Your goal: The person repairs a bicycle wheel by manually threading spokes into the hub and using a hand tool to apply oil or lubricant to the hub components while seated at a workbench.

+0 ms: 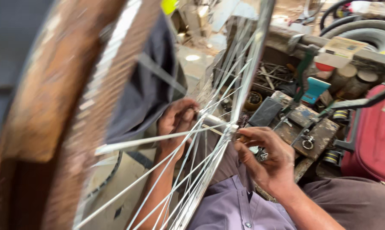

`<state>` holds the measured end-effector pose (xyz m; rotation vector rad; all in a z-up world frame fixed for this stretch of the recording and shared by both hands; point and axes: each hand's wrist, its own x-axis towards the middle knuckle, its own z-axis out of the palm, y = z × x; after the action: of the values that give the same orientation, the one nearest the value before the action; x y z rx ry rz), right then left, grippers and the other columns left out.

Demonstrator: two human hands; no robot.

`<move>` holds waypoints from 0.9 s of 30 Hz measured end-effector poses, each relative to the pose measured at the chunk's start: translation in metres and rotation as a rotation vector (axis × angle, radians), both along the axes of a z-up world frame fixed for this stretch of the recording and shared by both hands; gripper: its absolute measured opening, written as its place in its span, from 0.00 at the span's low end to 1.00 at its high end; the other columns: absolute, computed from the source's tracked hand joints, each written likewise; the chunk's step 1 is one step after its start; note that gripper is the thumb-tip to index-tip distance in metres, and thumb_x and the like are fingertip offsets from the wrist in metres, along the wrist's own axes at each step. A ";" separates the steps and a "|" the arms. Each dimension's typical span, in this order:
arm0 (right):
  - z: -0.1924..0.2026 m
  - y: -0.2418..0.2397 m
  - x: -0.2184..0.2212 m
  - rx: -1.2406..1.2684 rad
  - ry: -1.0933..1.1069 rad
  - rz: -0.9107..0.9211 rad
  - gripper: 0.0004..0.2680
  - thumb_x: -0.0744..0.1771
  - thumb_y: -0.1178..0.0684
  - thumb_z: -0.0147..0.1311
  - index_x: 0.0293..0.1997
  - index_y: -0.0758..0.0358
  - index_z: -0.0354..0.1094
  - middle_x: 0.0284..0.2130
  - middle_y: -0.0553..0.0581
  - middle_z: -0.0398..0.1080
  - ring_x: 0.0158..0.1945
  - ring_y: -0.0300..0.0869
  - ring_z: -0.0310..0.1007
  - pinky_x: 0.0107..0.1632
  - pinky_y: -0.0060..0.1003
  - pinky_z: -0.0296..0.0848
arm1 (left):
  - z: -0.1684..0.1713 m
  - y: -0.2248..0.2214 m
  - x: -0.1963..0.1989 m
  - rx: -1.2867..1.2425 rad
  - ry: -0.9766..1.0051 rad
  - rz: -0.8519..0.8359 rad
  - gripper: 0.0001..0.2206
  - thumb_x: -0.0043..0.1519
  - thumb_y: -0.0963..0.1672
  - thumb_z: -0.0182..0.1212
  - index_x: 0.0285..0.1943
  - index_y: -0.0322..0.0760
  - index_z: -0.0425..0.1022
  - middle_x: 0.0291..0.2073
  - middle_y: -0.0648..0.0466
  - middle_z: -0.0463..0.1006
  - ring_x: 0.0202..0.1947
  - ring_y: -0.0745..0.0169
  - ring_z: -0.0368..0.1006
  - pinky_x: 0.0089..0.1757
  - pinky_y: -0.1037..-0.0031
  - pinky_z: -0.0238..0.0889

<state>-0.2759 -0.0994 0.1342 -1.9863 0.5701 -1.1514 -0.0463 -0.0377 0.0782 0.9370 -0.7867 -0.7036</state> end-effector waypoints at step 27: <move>-0.025 0.030 0.013 0.572 -0.161 0.178 0.50 0.59 0.41 0.72 0.80 0.70 0.26 0.72 0.70 0.54 0.75 0.53 0.53 0.73 0.46 0.53 | 0.019 -0.024 -0.034 0.226 -0.330 0.274 0.15 0.73 0.45 0.58 0.61 0.28 0.77 0.37 0.57 0.75 0.38 0.74 0.68 0.42 0.82 0.64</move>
<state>-0.2630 -0.0697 0.1097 -1.4106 0.5513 -0.9010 -0.0806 -0.0618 0.0975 1.3609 -0.8563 -0.4067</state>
